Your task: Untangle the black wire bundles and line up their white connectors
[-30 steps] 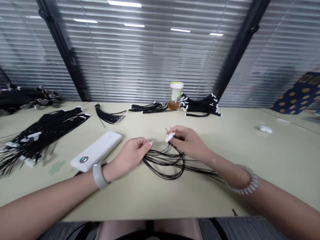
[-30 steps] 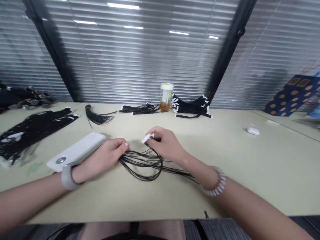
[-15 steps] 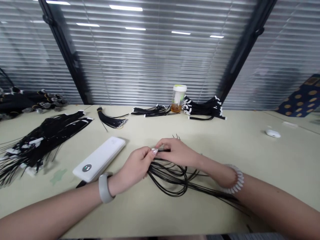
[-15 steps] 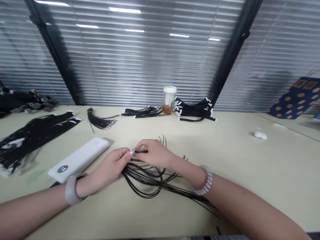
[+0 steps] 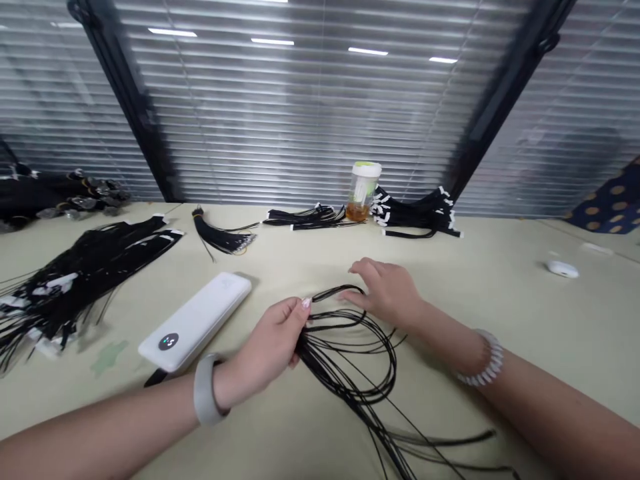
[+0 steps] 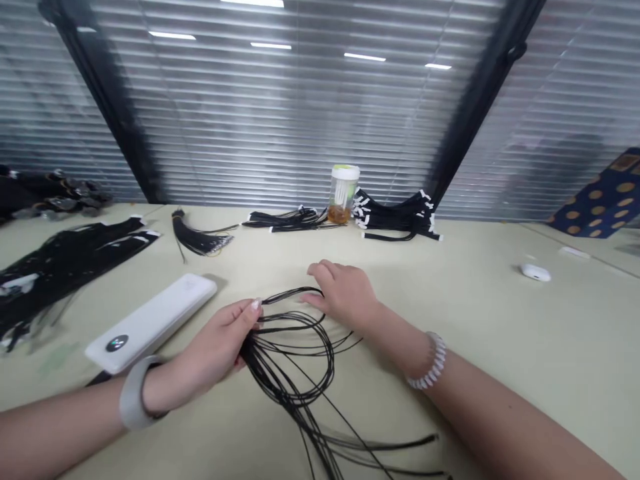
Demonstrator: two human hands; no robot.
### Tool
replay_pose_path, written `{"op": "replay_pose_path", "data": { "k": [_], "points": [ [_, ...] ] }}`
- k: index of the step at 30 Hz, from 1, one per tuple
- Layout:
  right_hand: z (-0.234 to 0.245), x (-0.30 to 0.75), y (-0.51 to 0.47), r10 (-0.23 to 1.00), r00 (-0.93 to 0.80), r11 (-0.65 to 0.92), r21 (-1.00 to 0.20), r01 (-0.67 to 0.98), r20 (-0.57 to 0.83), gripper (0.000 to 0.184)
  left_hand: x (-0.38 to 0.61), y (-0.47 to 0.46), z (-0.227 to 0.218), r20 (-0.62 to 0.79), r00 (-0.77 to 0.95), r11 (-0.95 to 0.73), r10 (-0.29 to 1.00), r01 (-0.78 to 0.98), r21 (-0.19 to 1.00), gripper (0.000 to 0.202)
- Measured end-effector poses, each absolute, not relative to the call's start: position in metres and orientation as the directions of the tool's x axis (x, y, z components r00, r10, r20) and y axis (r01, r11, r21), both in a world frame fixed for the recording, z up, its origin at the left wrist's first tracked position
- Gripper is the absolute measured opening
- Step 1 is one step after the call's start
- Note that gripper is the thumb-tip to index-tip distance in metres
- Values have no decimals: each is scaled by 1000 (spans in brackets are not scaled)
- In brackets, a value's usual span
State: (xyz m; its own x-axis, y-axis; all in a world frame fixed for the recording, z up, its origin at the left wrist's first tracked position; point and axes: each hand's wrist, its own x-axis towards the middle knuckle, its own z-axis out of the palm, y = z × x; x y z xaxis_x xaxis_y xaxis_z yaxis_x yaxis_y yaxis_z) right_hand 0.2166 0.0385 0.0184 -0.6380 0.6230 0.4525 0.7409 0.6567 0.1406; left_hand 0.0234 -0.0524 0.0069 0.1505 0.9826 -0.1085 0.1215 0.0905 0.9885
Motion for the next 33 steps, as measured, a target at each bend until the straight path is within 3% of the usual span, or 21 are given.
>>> {"op": "replay_pose_path", "data": {
  "k": [2,4,7,10,17,21,24,27,30,33],
  "points": [
    [28,217,23,593,-631,660,148,737,500,37,24,-53,9,-112,84,102,990,113,988,41],
    [36,217,6,589,-673,714,102,693,447,35,25,-54,9,-107,30,103,994,105,989,41],
    [41,214,-15,619,-716,779,-140,611,323,36,26,-56,7,-73,-8,73,997,105,992,41],
    [39,211,-23,660,-697,745,-367,557,280,34,27,-58,5,-48,1,48,999,101,994,41],
    [34,210,-27,633,-763,620,-678,395,134,29,29,-61,7,-13,2,12,1000,151,988,39],
    [27,205,-31,635,-769,518,-774,364,64,25,31,-61,6,9,3,-10,1000,213,977,39],
    [23,202,-32,634,-771,538,-748,388,57,24,29,-60,5,63,19,-66,998,331,941,38],
    [18,201,-28,587,-783,678,-653,337,206,17,26,-59,8,233,111,-254,966,569,782,33],
    [9,200,-23,460,-802,816,-537,213,381,11,27,-61,19,340,318,-449,885,775,444,24],
    [0,203,-17,405,-768,887,-416,198,497,10,38,-67,42,375,533,-600,759,795,85,24]
  ]
}}
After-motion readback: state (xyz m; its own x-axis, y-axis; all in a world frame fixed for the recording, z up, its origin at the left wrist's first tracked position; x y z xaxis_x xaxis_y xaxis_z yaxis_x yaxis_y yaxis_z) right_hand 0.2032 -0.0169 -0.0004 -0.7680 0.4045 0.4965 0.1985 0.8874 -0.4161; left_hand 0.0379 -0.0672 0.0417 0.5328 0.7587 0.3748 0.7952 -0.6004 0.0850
